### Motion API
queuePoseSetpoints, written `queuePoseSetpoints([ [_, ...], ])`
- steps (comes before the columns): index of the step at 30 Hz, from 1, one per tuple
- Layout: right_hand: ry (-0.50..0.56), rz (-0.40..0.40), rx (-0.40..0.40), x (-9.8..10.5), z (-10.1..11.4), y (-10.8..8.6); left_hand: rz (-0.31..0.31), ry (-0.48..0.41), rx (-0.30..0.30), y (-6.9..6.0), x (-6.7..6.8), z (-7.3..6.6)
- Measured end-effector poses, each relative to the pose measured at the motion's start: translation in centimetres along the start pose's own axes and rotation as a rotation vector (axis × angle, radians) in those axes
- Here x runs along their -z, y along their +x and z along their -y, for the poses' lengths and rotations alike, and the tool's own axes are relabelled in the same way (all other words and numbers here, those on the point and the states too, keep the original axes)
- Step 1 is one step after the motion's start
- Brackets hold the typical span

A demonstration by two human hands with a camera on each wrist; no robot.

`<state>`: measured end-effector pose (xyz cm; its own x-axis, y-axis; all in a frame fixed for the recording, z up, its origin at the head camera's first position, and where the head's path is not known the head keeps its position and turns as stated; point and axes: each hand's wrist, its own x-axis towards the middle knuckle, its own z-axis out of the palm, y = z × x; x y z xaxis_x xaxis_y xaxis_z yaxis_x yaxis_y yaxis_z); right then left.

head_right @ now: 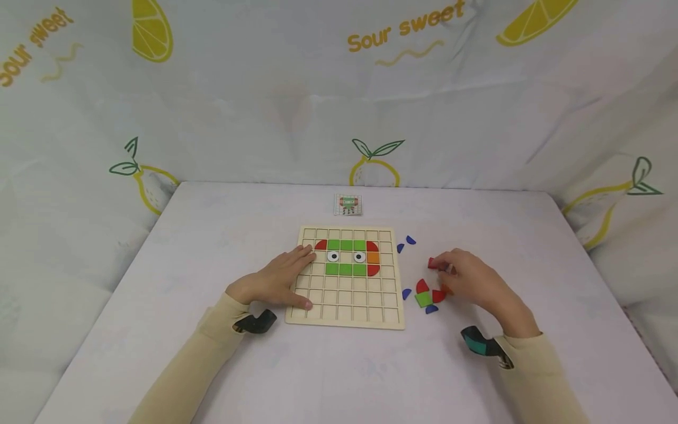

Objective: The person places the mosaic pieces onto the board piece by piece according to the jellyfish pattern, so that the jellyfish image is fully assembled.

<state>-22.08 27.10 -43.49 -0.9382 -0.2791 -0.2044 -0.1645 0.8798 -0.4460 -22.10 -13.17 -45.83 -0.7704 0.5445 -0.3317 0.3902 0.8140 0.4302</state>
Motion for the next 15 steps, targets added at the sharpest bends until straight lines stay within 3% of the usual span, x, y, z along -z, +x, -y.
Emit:
queuePoseSetpoints([
  [9, -0.153, 0.039, -0.052, 0.8, -1.1, -1.5, -0.004, -0.004, -0.001, 0.1, -0.2, 0.2],
  [15, -0.088, 0.074, -0.026, 0.3, -1.5, -1.8, -0.002, 0.001, -0.002, 0.1, -0.1, 0.2],
])
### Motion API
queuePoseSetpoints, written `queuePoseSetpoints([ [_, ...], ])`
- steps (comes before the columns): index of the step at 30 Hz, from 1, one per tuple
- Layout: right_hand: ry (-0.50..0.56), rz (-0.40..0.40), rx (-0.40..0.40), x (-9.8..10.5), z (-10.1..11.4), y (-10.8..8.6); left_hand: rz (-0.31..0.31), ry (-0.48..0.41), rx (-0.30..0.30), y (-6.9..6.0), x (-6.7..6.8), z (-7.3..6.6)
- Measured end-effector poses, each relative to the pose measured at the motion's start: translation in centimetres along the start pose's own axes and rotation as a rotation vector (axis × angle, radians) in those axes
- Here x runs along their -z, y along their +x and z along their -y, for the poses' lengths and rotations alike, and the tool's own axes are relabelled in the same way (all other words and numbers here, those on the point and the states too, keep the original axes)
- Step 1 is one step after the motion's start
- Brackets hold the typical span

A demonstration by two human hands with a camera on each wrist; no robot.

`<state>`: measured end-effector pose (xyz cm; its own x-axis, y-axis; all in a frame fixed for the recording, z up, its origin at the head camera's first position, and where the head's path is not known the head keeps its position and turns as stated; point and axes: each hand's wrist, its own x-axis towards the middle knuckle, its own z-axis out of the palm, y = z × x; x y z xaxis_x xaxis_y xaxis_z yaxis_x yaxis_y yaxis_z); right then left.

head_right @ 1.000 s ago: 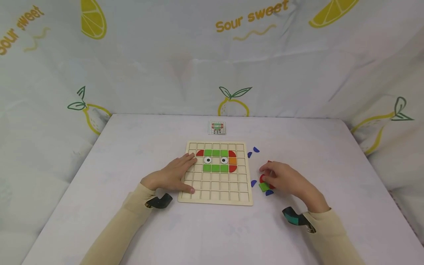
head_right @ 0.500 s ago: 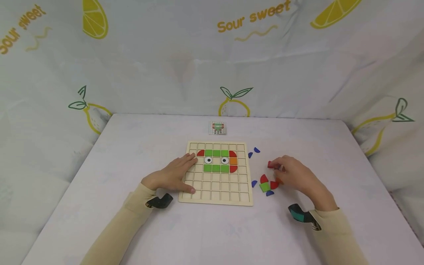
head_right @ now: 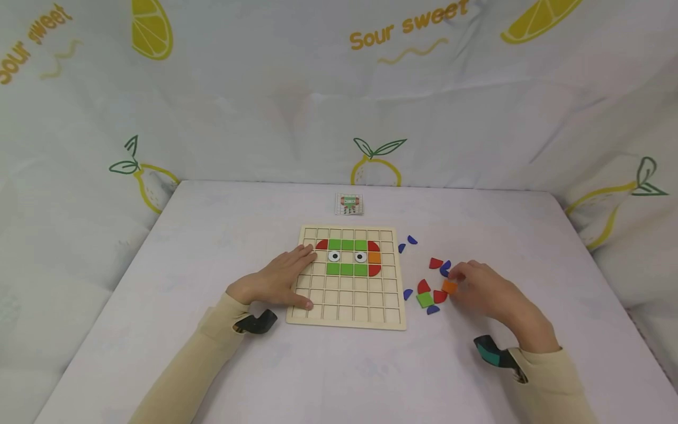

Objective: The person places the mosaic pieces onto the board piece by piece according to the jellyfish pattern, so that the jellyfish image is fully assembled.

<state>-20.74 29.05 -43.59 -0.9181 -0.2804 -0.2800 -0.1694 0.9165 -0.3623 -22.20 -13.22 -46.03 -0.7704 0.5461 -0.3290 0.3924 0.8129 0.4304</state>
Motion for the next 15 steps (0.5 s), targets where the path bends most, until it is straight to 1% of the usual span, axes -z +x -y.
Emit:
queuePoseSetpoints([
  [4, 0.032, 0.009, -0.007, -0.6, 0.2, 0.3, 0.004, 0.004, 0.002, 0.0, 0.1, -0.1],
  [10, 0.028, -0.035, -0.008, -0.5, 0.7, 0.7, 0.001, 0.002, 0.001, 0.0, 0.1, 0.0],
  [12, 0.029, -0.053, 0.007, -0.2, 0.9, 0.8, 0.003, 0.003, 0.003, 0.0, 0.1, 0.0],
  [15, 0.028, -0.088, 0.054, 0.5, 1.3, 1.0, 0.002, 0.005, 0.006, 0.0, 0.0, 0.0],
])
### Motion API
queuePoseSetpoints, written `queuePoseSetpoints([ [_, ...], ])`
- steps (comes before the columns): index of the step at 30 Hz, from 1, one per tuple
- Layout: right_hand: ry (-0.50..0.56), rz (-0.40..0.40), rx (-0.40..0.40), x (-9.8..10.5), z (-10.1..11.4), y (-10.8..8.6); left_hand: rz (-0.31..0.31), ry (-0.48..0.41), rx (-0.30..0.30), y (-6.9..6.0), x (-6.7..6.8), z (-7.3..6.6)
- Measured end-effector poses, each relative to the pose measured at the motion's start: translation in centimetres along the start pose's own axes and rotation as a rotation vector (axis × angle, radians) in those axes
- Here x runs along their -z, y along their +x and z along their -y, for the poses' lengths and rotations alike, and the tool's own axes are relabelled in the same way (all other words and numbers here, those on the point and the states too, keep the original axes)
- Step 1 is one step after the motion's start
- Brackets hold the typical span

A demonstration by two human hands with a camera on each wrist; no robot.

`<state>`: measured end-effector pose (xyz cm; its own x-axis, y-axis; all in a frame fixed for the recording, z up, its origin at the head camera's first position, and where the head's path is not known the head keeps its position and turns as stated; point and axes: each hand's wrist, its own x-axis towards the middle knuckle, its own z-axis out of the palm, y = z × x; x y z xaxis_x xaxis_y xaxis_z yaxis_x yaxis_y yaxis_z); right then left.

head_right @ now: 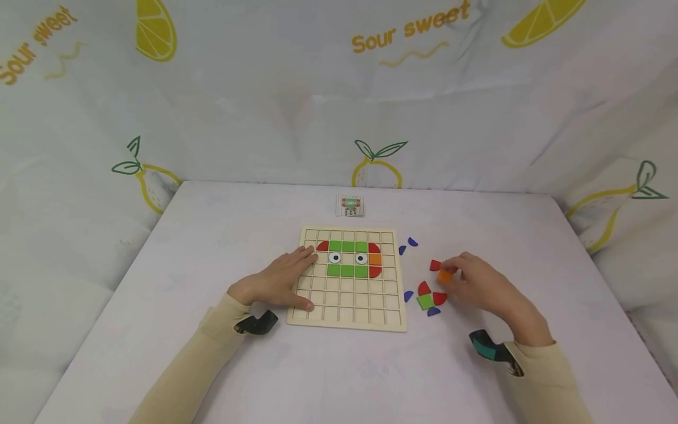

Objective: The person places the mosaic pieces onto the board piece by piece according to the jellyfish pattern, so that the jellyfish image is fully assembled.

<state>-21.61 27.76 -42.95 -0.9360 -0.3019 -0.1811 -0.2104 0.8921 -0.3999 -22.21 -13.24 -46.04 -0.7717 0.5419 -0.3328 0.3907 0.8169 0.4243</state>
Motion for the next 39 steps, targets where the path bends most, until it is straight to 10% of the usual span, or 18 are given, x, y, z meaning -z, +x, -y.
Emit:
queuePoseSetpoints([
  [19, 0.099, -0.034, 0.195, 1.0, 7.6, 5.4, -0.004, -0.024, 0.037, -0.2, -0.1, 0.2],
  [39, 0.109, 0.055, 0.37, -2.4, 14.2, 11.1, -0.003, -0.012, 0.085, 0.0, -0.1, 0.3],
])
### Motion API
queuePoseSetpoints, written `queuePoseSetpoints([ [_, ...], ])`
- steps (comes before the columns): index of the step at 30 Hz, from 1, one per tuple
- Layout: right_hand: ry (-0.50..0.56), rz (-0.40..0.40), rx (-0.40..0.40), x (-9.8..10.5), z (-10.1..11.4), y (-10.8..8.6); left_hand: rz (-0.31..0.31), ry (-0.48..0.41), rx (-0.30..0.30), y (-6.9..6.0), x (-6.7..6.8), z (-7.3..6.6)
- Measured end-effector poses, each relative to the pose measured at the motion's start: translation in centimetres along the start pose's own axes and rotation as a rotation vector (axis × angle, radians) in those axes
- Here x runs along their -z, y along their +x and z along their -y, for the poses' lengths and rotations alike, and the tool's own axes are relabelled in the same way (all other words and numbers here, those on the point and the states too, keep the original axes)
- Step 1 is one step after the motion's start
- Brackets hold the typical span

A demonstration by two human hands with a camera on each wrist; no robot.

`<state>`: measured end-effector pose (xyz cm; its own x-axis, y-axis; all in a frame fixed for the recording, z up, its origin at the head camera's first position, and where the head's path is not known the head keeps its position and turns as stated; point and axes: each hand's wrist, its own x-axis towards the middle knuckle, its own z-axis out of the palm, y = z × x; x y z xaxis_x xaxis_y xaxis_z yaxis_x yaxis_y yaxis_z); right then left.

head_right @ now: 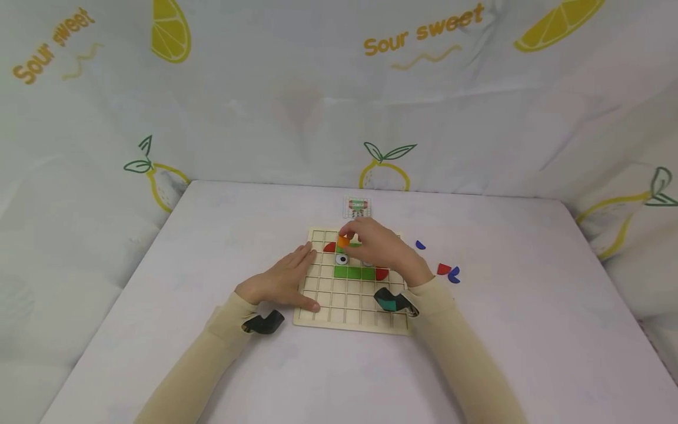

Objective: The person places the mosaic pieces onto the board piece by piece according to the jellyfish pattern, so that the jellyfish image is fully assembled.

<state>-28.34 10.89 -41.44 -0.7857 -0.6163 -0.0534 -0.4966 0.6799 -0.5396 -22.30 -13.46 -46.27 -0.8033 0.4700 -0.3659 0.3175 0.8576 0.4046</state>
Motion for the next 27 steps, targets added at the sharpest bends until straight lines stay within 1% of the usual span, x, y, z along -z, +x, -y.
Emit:
queuePoseSetpoints([
  [5, -0.004, 0.027, 0.01, -1.1, 0.4, 1.1, 0.003, 0.008, 0.005, -0.1, 0.2, -0.1],
  [11, -0.047, 0.048, 0.025, -2.2, 0.7, 2.1, 0.006, 0.028, -0.004, -0.1, 0.2, -0.1],
  [19, -0.153, 0.055, 0.02, -3.3, 1.3, 2.1, 0.003, 0.038, -0.013, 0.0, 0.1, 0.0],
  [23, -0.184, 0.054, 0.025, -3.6, 1.4, 2.1, 0.003, 0.041, -0.016, 0.0, 0.1, 0.0],
  [27, -0.189, 0.063, 0.035, -4.0, 1.3, 2.2, 0.004, 0.038, -0.013, 0.1, 0.1, 0.1],
])
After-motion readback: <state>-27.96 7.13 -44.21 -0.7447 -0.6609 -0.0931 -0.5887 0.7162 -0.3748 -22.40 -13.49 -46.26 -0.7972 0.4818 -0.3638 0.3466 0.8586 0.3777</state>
